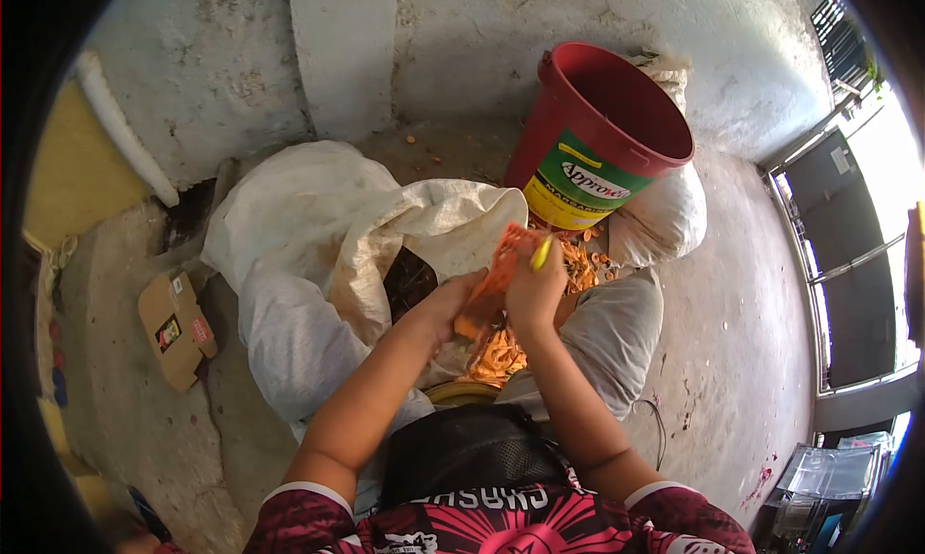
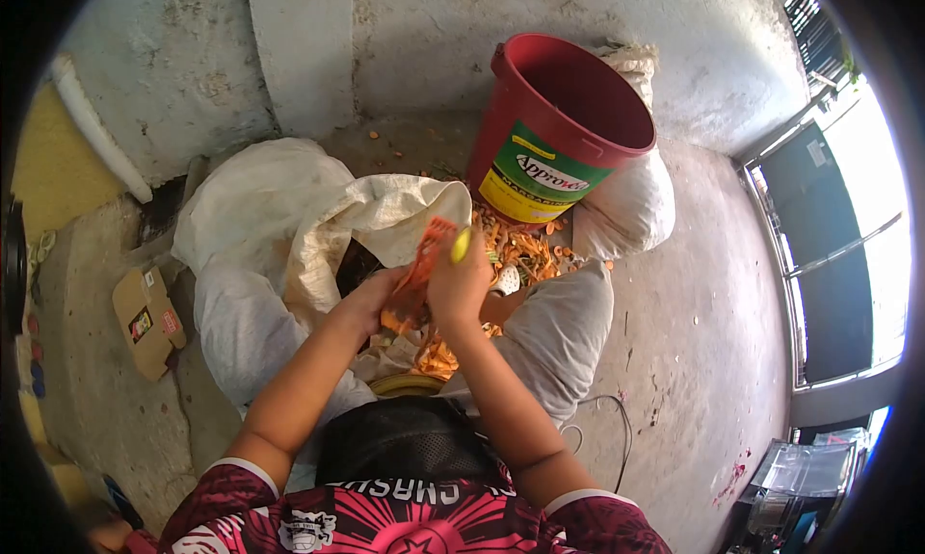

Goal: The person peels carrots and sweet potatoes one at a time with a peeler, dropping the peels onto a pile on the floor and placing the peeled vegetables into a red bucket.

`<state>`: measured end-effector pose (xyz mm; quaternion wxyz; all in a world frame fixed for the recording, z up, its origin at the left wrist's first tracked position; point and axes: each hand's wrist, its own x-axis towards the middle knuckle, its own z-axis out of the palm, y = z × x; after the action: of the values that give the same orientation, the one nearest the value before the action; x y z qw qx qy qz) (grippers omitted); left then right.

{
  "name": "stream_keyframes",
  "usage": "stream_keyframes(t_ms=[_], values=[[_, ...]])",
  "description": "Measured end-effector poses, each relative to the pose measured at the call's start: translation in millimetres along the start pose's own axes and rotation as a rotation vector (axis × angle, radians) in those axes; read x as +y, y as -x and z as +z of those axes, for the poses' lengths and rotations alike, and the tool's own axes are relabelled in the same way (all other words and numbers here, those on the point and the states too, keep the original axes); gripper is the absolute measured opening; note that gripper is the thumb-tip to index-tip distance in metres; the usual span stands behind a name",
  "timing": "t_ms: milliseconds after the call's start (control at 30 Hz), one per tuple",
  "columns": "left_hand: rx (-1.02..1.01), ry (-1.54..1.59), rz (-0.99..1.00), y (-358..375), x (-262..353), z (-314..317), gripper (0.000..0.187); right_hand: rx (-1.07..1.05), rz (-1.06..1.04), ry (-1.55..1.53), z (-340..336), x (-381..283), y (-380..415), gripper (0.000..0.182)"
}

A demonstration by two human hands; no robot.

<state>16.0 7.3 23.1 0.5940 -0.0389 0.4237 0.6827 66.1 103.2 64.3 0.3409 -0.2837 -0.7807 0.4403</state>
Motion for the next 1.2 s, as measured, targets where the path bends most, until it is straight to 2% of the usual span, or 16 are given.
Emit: stream_keyframes(t_ms=[67,200,233,333,400,500,567,633,667,767,833,933,1000,1067,1167,1200], values=[[-0.164,-0.015,0.014,-2.1,-10.6,-3.6,0.035,0.171,-0.021,0.054,-4.1,15.8,-28.6,0.023],[-0.224,-0.139,0.007,8.6,-8.1,4.0,0.034,0.468,-0.076,0.331,-25.0,55.1,-95.3,0.024],[-0.349,-0.063,0.052,3.1,-9.1,2.6,0.036,0.469,-0.089,0.302,-31.4,56.6,-104.2,0.024],[-0.069,-0.005,0.03,15.5,0.4,9.2,0.04,0.431,-0.119,0.145,-40.7,52.1,-109.1,0.021],[-0.081,0.015,0.039,6.3,-2.0,-0.8,0.04,0.367,-0.13,-0.067,-39.0,39.7,-98.4,0.018],[-0.101,0.044,0.025,3.6,-0.1,-5.0,0.038,0.224,-0.236,-0.077,-27.5,27.5,-65.6,0.016],[-0.093,0.104,0.041,0.2,-2.0,-6.3,0.035,0.057,-0.085,-0.253,-17.4,7.9,-32.1,0.012],[-0.039,0.123,0.045,8.2,2.3,5.0,0.033,0.006,-0.114,-0.137,-8.6,-8.7,-4.1,0.014],[-0.011,0.132,0.047,10.9,3.6,9.2,0.031,-0.065,-0.078,-0.198,-6.8,-11.6,6.1,0.016],[-0.07,0.271,0.08,2.4,-2.9,5.2,0.028,-0.003,-0.188,0.051,-2.0,0.6,15.5,0.025],[-0.056,0.196,0.06,8.4,-1.4,10.2,0.03,0.037,-0.208,0.121,-3.6,-1.4,14.8,0.025],[-0.122,0.083,0.068,5.0,-7.4,3.6,0.033,0.099,-0.142,-0.015,-5.0,-4.7,-7.5,0.025],[-0.139,0.002,0.091,6.3,-9.7,5.3,0.034,0.183,0.021,0.095,-15.6,7.2,-39.5,0.023],[-0.095,-0.087,0.107,18.2,-8.0,15.5,0.034,0.296,-0.138,0.182,-16.5,36.6,-69.2,0.022],[-0.168,-0.171,0.145,20.2,-8.7,18.2,0.035,0.42,-0.125,0.376,-26.8,63.2,-106.3,0.021],[-0.201,-0.204,0.167,20.8,-8.9,18.1,0.036,0.427,-0.091,0.288,-34.8,82.4,-116.3,0.021]])
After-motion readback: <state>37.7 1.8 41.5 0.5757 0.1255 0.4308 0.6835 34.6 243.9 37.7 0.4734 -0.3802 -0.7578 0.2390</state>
